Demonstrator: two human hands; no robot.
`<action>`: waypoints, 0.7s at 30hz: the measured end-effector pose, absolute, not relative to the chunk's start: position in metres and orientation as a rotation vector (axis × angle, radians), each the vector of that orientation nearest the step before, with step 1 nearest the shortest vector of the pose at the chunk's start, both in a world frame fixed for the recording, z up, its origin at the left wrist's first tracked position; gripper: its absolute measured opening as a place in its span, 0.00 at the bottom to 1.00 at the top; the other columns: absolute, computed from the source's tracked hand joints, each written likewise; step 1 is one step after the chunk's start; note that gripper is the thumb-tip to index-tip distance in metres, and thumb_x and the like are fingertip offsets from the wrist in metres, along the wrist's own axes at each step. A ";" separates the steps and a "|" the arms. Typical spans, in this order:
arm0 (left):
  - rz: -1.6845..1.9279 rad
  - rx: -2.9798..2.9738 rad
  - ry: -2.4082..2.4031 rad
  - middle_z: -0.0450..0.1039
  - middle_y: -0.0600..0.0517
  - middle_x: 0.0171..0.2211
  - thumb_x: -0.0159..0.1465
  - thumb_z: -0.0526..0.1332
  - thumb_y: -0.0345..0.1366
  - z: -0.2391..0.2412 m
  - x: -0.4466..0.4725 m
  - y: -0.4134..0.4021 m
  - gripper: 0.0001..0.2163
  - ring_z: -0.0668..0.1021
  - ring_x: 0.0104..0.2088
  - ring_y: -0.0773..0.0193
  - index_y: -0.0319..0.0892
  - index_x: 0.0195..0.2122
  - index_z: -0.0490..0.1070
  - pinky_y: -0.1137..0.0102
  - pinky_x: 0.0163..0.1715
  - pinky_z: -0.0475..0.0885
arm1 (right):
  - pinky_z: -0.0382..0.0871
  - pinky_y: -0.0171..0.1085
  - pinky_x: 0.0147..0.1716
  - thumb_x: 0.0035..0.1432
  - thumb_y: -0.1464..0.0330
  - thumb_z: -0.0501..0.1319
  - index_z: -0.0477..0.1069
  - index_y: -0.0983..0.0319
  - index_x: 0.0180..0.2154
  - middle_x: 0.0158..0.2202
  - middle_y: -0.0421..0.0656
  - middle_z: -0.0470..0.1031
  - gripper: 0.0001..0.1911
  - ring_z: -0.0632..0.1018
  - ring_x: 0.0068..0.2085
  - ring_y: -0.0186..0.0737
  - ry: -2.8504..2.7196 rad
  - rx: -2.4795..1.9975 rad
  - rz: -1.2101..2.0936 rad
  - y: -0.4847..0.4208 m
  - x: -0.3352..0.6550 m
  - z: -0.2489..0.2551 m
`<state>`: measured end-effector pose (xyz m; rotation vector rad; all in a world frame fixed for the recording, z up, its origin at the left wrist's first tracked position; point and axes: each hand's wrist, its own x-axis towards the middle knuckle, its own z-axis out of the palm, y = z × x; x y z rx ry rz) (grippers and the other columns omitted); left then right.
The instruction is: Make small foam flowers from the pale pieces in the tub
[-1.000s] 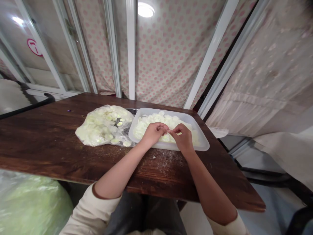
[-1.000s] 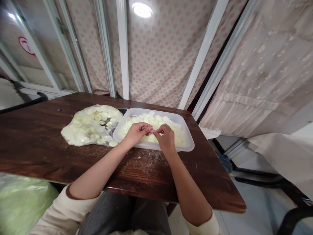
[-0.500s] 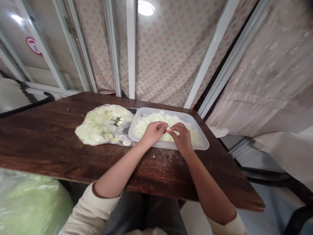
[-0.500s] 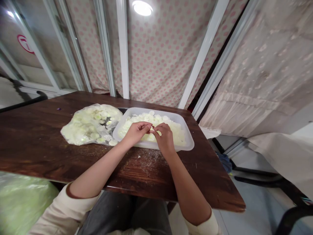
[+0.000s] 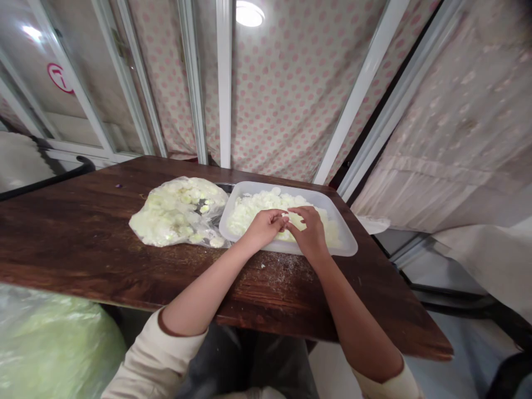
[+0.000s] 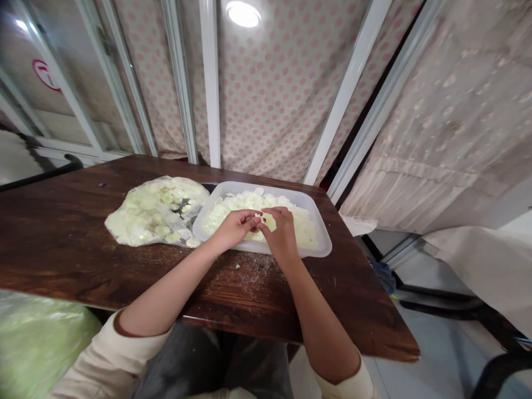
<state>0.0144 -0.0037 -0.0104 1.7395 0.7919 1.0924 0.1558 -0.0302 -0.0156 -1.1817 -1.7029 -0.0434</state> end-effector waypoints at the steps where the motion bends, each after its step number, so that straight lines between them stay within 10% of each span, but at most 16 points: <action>1: 1.104 1.731 0.787 0.72 0.50 0.27 0.58 0.56 0.39 -0.011 0.015 -0.003 0.12 0.73 0.27 0.68 0.36 0.38 0.71 0.70 0.32 0.68 | 0.64 0.43 0.39 0.50 0.68 0.60 0.70 0.59 0.34 0.37 0.44 0.68 0.06 0.69 0.41 0.43 -1.730 -1.166 -0.063 -0.031 0.155 -0.015; 21: 1.139 1.555 0.815 0.75 0.48 0.32 0.59 0.55 0.29 -0.007 0.016 -0.006 0.11 0.76 0.31 0.66 0.35 0.42 0.70 0.69 0.37 0.71 | 0.63 0.38 0.32 0.48 0.70 0.62 0.65 0.61 0.22 0.27 0.41 0.68 0.07 0.69 0.32 0.38 -1.759 -1.116 0.103 -0.033 0.154 -0.009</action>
